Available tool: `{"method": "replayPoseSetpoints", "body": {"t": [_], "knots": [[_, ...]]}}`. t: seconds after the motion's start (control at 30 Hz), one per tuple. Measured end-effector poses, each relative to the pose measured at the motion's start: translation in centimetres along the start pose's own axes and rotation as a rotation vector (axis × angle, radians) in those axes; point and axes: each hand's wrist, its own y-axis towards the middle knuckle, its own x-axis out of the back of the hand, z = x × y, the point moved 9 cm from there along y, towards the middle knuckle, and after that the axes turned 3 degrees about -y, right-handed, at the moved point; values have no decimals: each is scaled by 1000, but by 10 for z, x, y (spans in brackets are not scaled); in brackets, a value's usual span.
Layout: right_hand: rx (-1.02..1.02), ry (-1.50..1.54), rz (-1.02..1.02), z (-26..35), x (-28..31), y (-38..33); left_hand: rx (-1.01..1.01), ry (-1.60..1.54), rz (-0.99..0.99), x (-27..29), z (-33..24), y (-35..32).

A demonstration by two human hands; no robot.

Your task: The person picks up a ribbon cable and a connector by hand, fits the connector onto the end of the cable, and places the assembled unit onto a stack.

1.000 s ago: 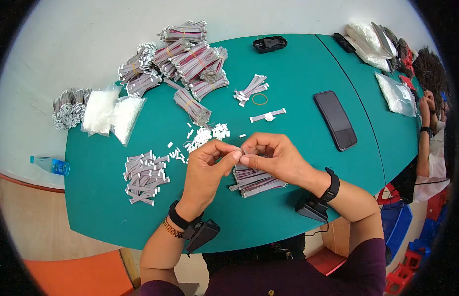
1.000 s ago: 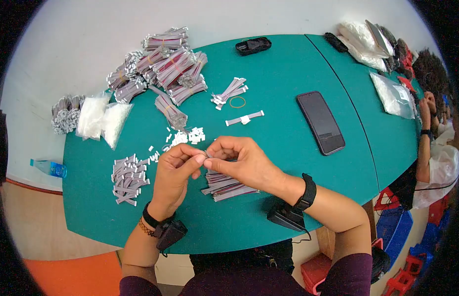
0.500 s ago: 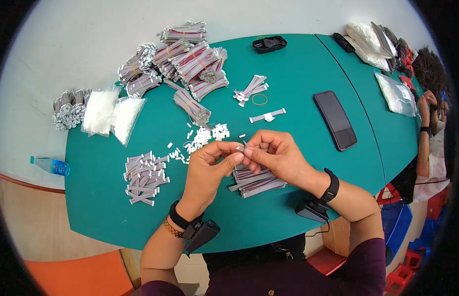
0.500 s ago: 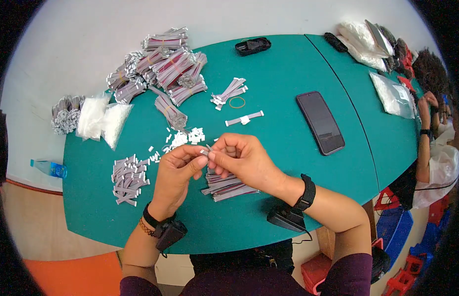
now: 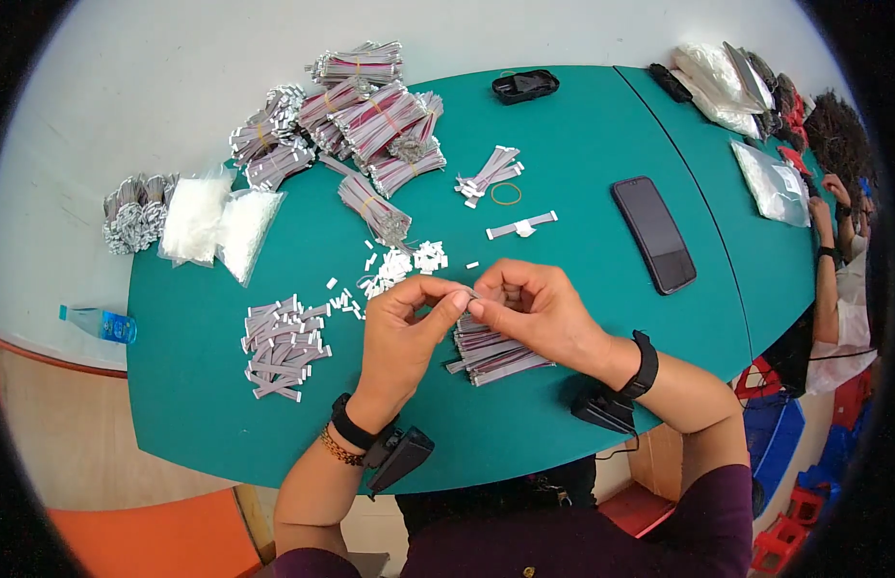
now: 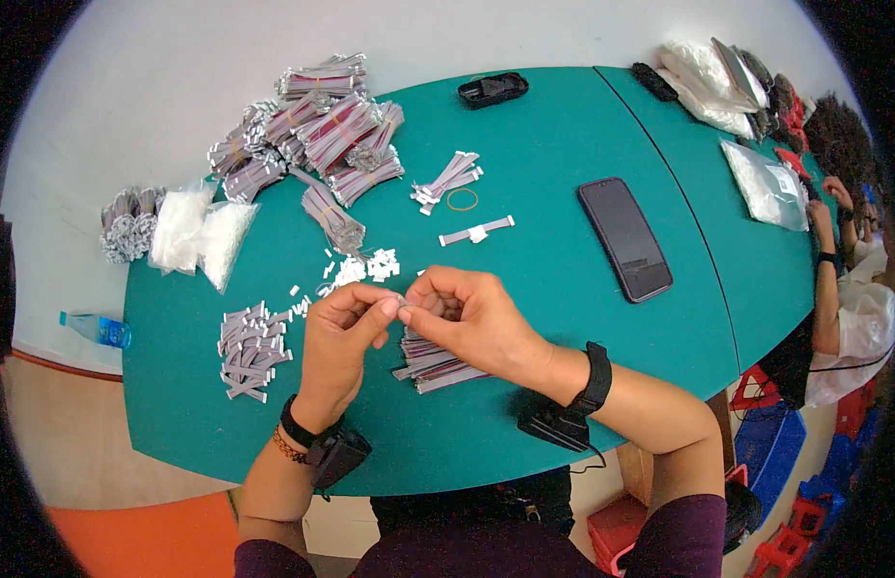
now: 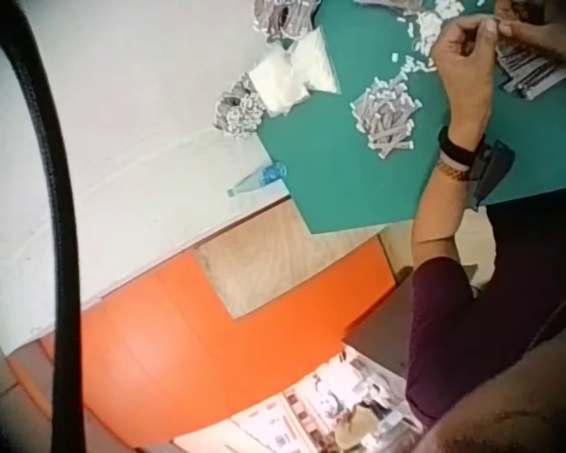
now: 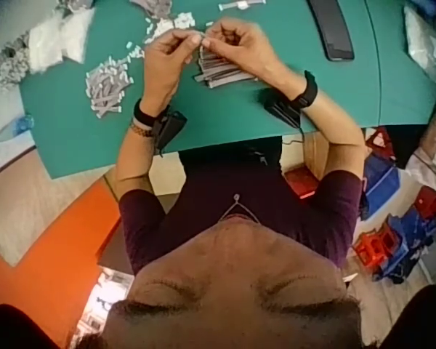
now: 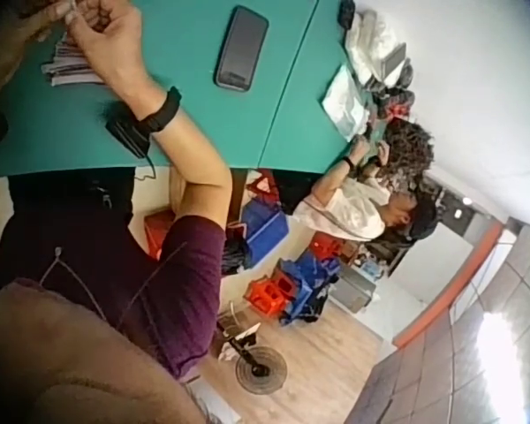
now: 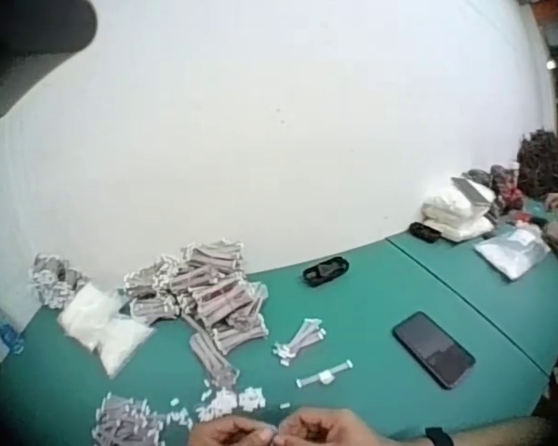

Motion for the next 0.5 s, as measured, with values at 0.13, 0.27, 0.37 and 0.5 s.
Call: {"method": "replayPoseSetpoints", "body": {"t": [0.13, 0.27, 0.37, 0.5], "knots": [[-10, -11, -14, -4, 1, 2, -26, -33, -4, -2, -3, 0], [15, -10, -24, -3, 3, 2, 9, -51, 30, -3, -3, 2], [13, 4, -37, -1, 6, 3, 27, 53, 43, 0, -7, 6], [17, 29, -64, -6, 11, 5, -57, 441, 45, 16, -12, 14]]}}
